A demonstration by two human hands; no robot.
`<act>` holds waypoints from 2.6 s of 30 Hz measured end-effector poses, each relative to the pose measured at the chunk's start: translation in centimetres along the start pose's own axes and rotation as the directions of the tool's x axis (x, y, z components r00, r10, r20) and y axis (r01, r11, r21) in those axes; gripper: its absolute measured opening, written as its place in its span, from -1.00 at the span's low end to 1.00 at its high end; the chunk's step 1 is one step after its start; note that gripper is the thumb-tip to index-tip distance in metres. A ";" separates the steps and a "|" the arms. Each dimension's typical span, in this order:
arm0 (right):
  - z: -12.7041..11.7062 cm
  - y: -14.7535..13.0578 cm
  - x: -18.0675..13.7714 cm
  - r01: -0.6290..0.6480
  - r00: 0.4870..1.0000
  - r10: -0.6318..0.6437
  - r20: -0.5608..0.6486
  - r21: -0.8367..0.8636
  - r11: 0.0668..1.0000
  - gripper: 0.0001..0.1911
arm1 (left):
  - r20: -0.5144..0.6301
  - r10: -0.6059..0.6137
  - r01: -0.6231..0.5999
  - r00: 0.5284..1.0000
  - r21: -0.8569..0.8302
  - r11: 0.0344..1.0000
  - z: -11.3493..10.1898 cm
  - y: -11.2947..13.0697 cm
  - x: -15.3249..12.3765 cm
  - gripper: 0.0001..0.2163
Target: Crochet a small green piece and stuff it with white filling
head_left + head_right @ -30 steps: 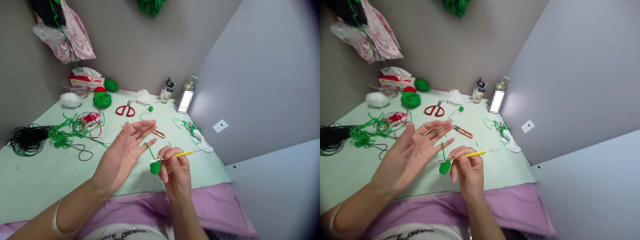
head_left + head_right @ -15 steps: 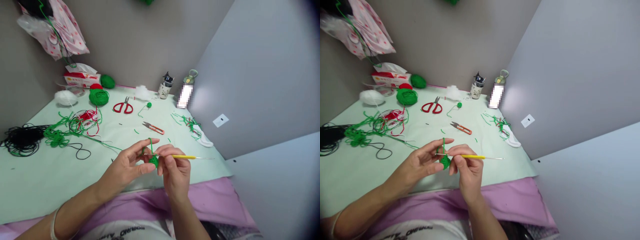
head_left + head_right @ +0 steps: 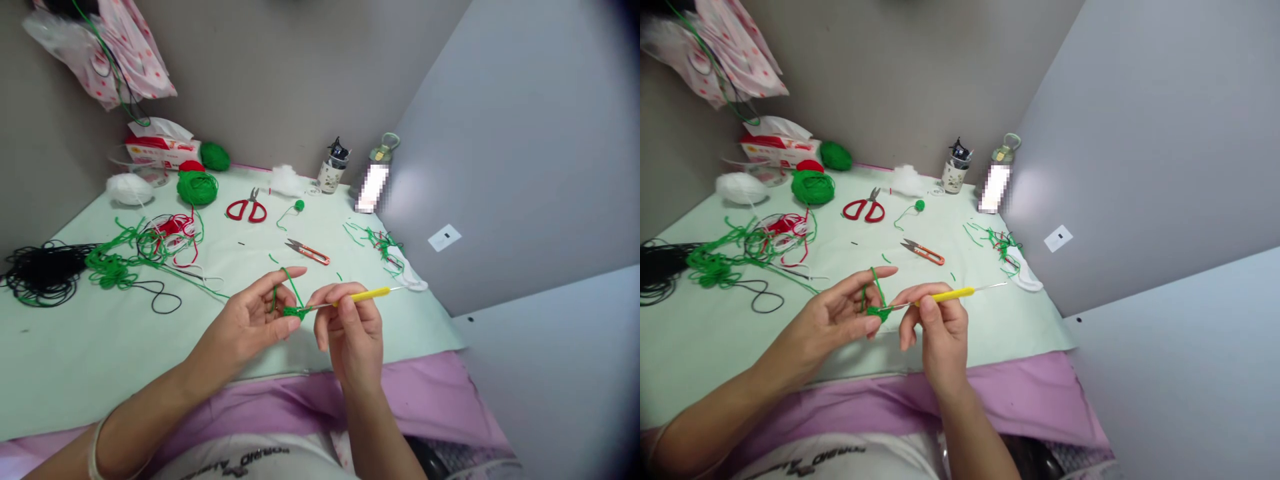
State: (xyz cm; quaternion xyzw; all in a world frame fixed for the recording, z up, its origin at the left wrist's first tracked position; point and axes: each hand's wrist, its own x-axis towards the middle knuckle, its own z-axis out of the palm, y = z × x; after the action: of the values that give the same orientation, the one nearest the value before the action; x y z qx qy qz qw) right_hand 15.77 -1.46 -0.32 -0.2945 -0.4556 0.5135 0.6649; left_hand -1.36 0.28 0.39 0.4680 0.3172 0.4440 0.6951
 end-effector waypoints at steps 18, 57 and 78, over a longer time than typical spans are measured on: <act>-0.6 1.1 -1.6 0.642 0.715 -0.517 0.471 -0.735 0.218 -0.63 | -0.096 -0.158 0.135 0.983 -0.209 0.968 1.3 0.0 -0.2 -0.41; -0.6 0.5 0.2 0.105 0.994 -0.109 -0.008 -0.224 0.969 -0.78 | -0.055 -0.037 0.039 0.998 0.049 0.998 -0.2 -0.1 0.0 -0.66; -0.2 1.0 0.1 0.304 0.951 -0.300 0.076 -0.409 0.861 -0.82 | -0.077 -0.121 0.104 0.990 -0.189 0.976 0.8 -0.3 0.3 -0.56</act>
State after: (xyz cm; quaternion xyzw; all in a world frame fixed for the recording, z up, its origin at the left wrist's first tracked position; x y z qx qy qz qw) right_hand 15.59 -1.06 -1.23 -0.3519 -0.5979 0.2957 0.6567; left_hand -0.46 0.23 0.36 0.3627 0.3309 0.4517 0.7449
